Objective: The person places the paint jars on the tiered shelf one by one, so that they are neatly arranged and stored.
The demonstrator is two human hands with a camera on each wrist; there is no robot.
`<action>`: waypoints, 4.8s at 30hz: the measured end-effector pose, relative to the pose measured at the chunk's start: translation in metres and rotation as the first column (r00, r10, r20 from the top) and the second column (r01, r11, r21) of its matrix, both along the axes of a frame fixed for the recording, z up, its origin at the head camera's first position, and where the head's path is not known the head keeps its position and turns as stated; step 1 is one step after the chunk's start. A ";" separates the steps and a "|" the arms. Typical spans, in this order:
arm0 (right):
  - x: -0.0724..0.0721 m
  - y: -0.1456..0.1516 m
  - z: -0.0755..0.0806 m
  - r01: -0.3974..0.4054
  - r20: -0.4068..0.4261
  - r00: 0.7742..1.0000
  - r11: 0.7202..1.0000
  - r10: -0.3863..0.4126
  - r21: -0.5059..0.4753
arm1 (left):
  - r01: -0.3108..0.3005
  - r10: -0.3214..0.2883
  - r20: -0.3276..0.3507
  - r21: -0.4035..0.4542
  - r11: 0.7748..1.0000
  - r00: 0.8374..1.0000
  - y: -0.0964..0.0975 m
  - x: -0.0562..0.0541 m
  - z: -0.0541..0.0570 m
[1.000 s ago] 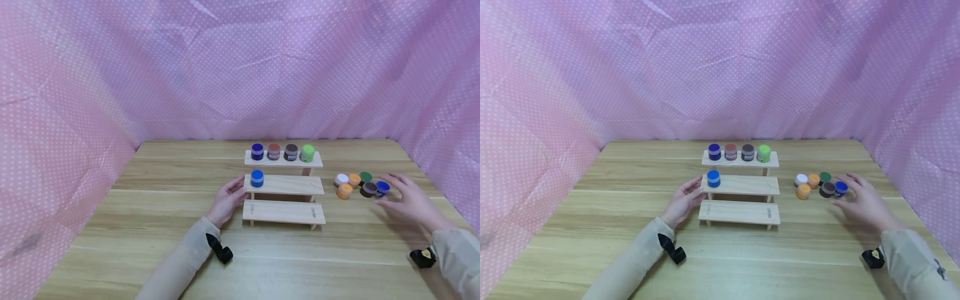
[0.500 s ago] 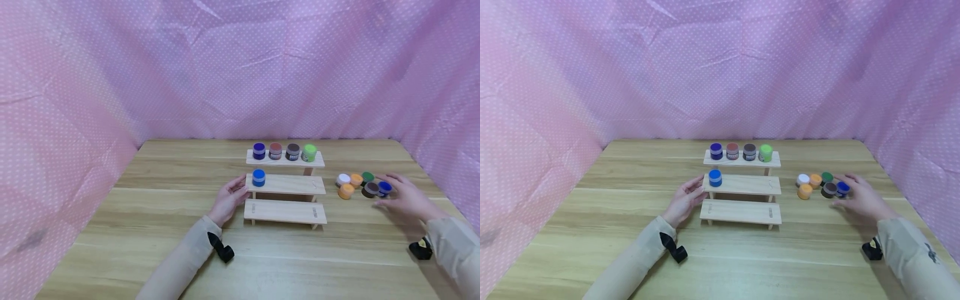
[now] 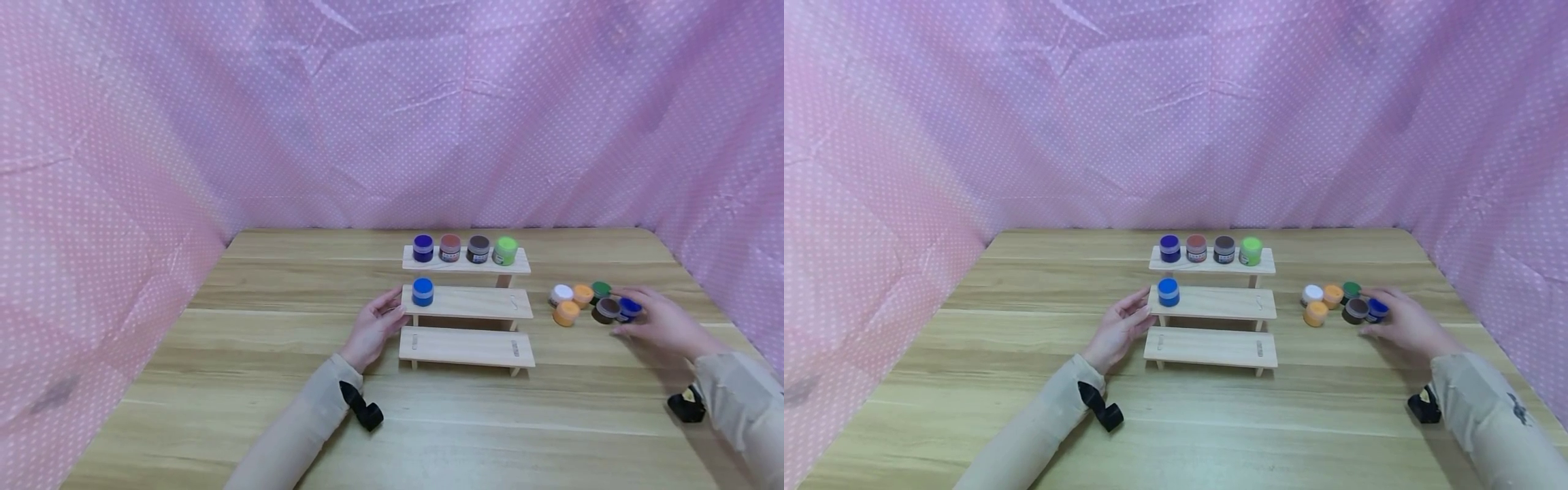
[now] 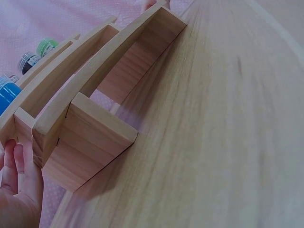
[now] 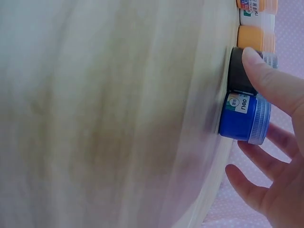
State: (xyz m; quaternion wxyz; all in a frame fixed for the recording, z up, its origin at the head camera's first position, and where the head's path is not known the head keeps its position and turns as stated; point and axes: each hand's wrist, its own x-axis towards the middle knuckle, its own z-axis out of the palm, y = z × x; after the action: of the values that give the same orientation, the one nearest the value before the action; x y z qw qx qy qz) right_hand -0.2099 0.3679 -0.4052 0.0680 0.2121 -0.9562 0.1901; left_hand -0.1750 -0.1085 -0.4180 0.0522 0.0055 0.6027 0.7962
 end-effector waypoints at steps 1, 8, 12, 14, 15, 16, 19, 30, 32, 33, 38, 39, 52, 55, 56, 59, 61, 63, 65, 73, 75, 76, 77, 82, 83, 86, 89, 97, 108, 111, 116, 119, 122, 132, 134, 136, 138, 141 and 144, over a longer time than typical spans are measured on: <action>0.000 0.000 0.000 -0.001 -0.001 1.000 1.000 0.001 -0.004 | 0.003 -0.003 -0.004 -0.003 1.000 1.000 0.000 0.000 0.000; 0.000 0.002 0.000 0.017 0.009 1.000 1.000 -0.017 -0.015 | -0.004 0.004 0.010 -0.013 1.000 1.000 0.000 0.001 0.001; -0.001 0.006 -0.002 0.023 0.009 1.000 0.998 -0.022 -0.060 | -0.014 0.014 0.025 -0.011 1.000 1.000 0.001 0.002 0.002; -0.002 0.008 -0.002 0.029 0.013 1.000 0.996 -0.028 -0.080 | -0.016 0.017 0.031 -0.007 1.000 0.999 0.001 0.001 0.003; -0.002 0.008 -0.002 0.032 0.017 0.999 0.996 -0.030 -0.086 | -0.016 0.017 0.031 -0.004 1.000 0.999 0.001 0.001 0.003; -0.002 0.009 -0.003 0.034 0.016 0.999 0.996 -0.033 -0.086 | -0.014 0.014 0.034 -0.005 1.000 0.999 0.002 0.001 0.003; -0.003 0.010 -0.003 0.033 -0.007 0.999 0.997 -0.034 -0.077 | -0.010 0.010 0.033 -0.002 1.000 0.999 0.002 0.000 0.002; -0.002 0.013 -0.002 0.017 -0.075 0.997 0.999 -0.020 -0.033 | -0.007 0.008 0.037 -0.016 1.000 0.999 0.001 0.001 0.003; -0.001 0.015 -0.002 0.011 -0.088 0.996 0.999 -0.013 -0.032 | -0.006 0.006 0.041 -0.014 1.000 0.999 0.001 0.000 0.003; -0.001 0.015 -0.002 0.017 -0.095 0.995 0.999 -0.019 -0.030 | -0.006 0.007 0.044 -0.012 1.000 0.999 0.001 0.000 0.003; 0.003 0.017 0.001 0.046 -0.094 0.994 0.998 -0.049 -0.037 | -0.012 0.013 0.051 -0.007 1.000 0.999 0.001 0.001 0.003; 0.004 0.017 0.002 0.058 -0.087 0.994 0.998 -0.061 -0.036 | -0.009 0.010 0.047 -0.014 1.000 0.999 0.001 0.001 0.003; 0.018 0.017 0.011 0.185 -0.045 0.980 0.966 -0.196 -0.181 | -0.010 0.010 0.025 -0.010 1.000 1.000 0.002 0.001 0.002; 0.018 0.015 0.014 0.192 -0.064 0.976 0.965 -0.207 -0.181 | -0.014 0.014 0.022 -0.009 1.000 1.000 0.001 0.001 0.002; 0.018 0.014 0.015 0.197 -0.069 0.975 0.963 -0.212 -0.182 | -0.016 0.016 0.021 -0.009 1.000 1.000 0.001 0.001 0.002; 0.020 0.011 0.015 0.201 -0.085 0.971 0.959 -0.222 -0.201 | -0.015 0.015 0.022 -0.008 1.000 1.000 0.002 0.002 0.002; 0.021 0.008 0.016 0.200 -0.103 0.969 0.956 -0.226 -0.214 | -0.012 0.013 0.022 -0.006 1.000 1.000 0.002 0.003 0.002; 0.022 0.005 0.016 0.192 -0.123 0.967 0.955 -0.224 -0.228 | -0.007 0.008 0.018 -0.007 1.000 1.000 0.002 0.003 0.002; 0.023 0.002 0.017 0.187 -0.140 0.965 0.954 -0.223 -0.233 | -0.006 0.006 0.019 -0.006 1.000 1.000 0.002 0.003 0.003; 0.026 -0.010 0.021 0.187 -0.167 0.957 0.943 -0.239 -0.275 | -0.017 0.017 0.029 -0.006 1.000 0.999 0.003 0.004 0.003; 0.027 -0.013 0.021 0.166 -0.179 0.957 0.937 -0.229 -0.308 | -0.020 0.020 0.028 -0.006 1.000 0.999 0.004 0.004 0.003; 0.027 -0.014 0.022 0.155 -0.186 0.957 0.934 -0.223 -0.323 | -0.021 0.021 0.027 -0.005 1.000 0.999 0.004 0.004 0.003; 0.028 -0.015 0.022 0.147 -0.194 0.956 0.932 -0.220 -0.333 | -0.021 0.021 0.026 -0.006 1.000 0.999 0.004 0.004 0.002; 0.028 -0.023 0.026 0.117 -0.209 0.957 0.923 -0.204 -0.365 | -0.014 0.014 0.017 -0.018 1.000 1.000 0.003 0.003 0.002; 0.028 -0.024 0.027 0.116 -0.205 0.958 0.923 -0.201 -0.366 | -0.013 0.013 0.015 -0.019 1.000 1.000 0.003 0.003 0.002; 0.029 -0.028 0.031 0.114 -0.182 0.965 0.924 -0.191 -0.366 | -0.014 0.015 0.020 -0.018 1.000 1.000 0.004 0.003 0.004; 0.030 -0.032 0.034 0.121 -0.158 0.969 0.925 -0.188 -0.361 | -0.014 0.015 0.024 -0.020 1.000 1.000 0.004 0.003 0.005; 0.035 -0.052 0.040 0.098 -0.154 0.973 0.917 -0.169 -0.386 | -0.034 0.034 0.017 -0.007 0.999 0.999 0.006 0.007 0.006; 0.036 -0.086 0.048 -0.015 -0.226 0.971 0.919 -0.081 -0.395 | -0.027 0.027 -0.005 0.006 1.000 1.000 0.007 0.008 0.004; 0.036 -0.096 0.051 -0.042 -0.241 0.969 0.916 -0.060 -0.398 | -0.026 0.026 -0.002 0.000 1.000 1.000 0.007 0.007 0.004; 0.034 -0.110 0.054 -0.089 -0.267 0.963 0.907 -0.027 -0.412 | -0.034 0.033 0.028 0.013 0.999 0.999 0.007 0.006 0.004; 0.032 -0.117 0.055 -0.126 -0.284 0.959 0.896 0.001 -0.425 | -0.030 0.029 0.029 0.015 0.999 0.999 0.007 0.005 0.003; 0.030 -0.124 0.057 -0.162 -0.300 0.953 0.886 0.027 -0.435 | -0.027 0.027 0.020 0.017 0.999 0.999 0.007 0.005 0.002; 0.028 -0.147 0.060 -0.242 -0.312 0.945 0.843 0.093 -0.480 | -0.030 0.030 0.007 0.007 1.000 1.000 0.007 0.006 0.003; 0.026 -0.151 0.060 -0.261 -0.325 0.940 0.837 0.106 -0.481 | -0.029 0.029 0.008 0.004 1.000 1.000 0.007 0.006 0.003; 0.025 -0.155 0.058 -0.273 -0.327 0.938 0.831 0.118 -0.484 | -0.029 0.029 0.009 0.001 1.000 1.000 0.007 0.006 0.003; 0.023 -0.157 0.057 -0.275 -0.321 0.939 0.834 0.125 -0.478 | -0.030 0.030 0.005 -0.006 1.000 1.000 0.007 0.006 0.002; 0.022 -0.161 0.056 -0.275 -0.312 0.941 0.840 0.135 -0.467 | -0.038 0.038 0.002 -0.016 0.999 0.999 0.007 0.007 0.002; 0.020 -0.166 0.056 -0.291 -0.314 0.937 0.837 0.151 -0.464 | -0.041 0.041 -0.002 -0.021 0.999 0.999 0.007 0.007 0.002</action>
State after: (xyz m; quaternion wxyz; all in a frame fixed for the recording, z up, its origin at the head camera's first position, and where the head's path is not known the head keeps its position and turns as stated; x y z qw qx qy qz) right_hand -0.1900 0.2022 -0.3496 0.2253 0.3202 -0.8241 0.4095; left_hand -0.1682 -0.1012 -0.4159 0.0353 -0.0070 0.6112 0.7907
